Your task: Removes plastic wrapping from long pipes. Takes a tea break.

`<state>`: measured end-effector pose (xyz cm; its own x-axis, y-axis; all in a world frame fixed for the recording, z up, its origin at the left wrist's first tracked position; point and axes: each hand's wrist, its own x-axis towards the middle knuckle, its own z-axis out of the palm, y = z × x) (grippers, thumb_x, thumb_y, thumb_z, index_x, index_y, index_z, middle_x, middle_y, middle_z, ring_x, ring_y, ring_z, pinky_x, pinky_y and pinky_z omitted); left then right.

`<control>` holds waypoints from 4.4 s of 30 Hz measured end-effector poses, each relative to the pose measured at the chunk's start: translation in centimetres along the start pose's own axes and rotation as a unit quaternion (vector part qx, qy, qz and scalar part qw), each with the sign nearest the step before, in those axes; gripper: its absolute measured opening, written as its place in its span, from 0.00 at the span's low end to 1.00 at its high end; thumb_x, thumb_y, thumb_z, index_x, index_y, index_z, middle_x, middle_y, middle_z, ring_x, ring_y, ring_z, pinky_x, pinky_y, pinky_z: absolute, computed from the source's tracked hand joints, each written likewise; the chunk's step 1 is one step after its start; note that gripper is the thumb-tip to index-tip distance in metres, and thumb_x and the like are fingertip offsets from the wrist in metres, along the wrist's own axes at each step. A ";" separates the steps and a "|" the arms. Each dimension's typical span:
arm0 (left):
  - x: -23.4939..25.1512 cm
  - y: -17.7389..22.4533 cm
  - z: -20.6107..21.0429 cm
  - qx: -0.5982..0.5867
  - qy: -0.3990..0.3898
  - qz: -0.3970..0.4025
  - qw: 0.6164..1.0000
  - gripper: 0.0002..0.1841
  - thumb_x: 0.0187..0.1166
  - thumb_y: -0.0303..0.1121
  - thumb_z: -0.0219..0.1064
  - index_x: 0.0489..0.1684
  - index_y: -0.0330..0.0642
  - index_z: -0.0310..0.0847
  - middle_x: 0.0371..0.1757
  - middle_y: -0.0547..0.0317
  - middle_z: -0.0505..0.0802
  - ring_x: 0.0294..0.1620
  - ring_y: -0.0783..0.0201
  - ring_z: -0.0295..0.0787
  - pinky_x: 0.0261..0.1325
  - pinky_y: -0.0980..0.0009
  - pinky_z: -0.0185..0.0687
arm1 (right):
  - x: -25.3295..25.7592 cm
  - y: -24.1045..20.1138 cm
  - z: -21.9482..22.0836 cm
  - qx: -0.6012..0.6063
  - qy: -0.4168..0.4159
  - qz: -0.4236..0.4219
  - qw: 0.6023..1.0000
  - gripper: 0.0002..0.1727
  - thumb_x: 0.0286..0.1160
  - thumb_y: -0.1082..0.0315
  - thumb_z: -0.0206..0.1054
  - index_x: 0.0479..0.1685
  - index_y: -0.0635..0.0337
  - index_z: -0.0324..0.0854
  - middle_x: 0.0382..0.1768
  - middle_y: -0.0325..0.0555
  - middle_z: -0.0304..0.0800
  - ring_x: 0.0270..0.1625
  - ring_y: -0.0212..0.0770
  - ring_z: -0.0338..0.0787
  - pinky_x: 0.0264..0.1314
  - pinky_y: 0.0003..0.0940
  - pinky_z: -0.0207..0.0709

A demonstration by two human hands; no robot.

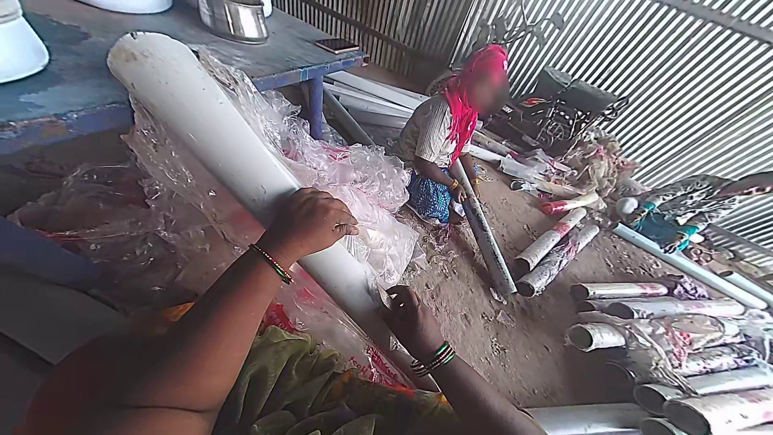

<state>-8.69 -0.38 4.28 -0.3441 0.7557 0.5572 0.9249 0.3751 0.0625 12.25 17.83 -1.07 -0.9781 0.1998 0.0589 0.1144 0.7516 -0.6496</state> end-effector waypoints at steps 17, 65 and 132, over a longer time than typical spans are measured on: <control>0.0 0.0 0.1 0.007 -0.002 -0.008 1.000 0.13 0.81 0.43 0.68 0.44 0.49 0.98 0.51 0.54 0.98 0.55 0.48 0.95 0.64 0.42 0.81 | 0.0 -0.1 -0.1 -0.001 -0.011 0.008 1.000 0.25 0.75 0.59 0.71 0.66 0.67 0.79 0.45 0.57 0.89 0.40 0.50 0.88 0.46 0.47 0.81; -0.1 0.3 0.0 0.006 0.007 -0.009 1.000 0.13 0.80 0.43 0.68 0.45 0.47 0.97 0.48 0.52 0.98 0.53 0.46 0.95 0.64 0.41 0.82 | -0.1 0.0 -0.2 0.010 -0.016 0.011 1.000 0.26 0.76 0.57 0.71 0.66 0.66 0.79 0.45 0.57 0.89 0.40 0.50 0.88 0.46 0.47 0.82; -0.2 0.4 -0.1 0.038 0.004 -0.029 0.999 0.15 0.80 0.45 0.68 0.48 0.46 0.97 0.48 0.51 0.98 0.53 0.47 0.96 0.64 0.43 0.82 | 0.0 0.2 -0.5 0.019 -0.037 0.005 0.999 0.26 0.77 0.57 0.70 0.68 0.66 0.77 0.46 0.57 0.87 0.40 0.51 0.87 0.46 0.50 0.80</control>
<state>-8.24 -0.40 4.30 -0.3947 0.7280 0.5606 0.8886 0.4575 0.0315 12.40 18.27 -0.86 -0.9872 0.1595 -0.0029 0.1192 0.7251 -0.6782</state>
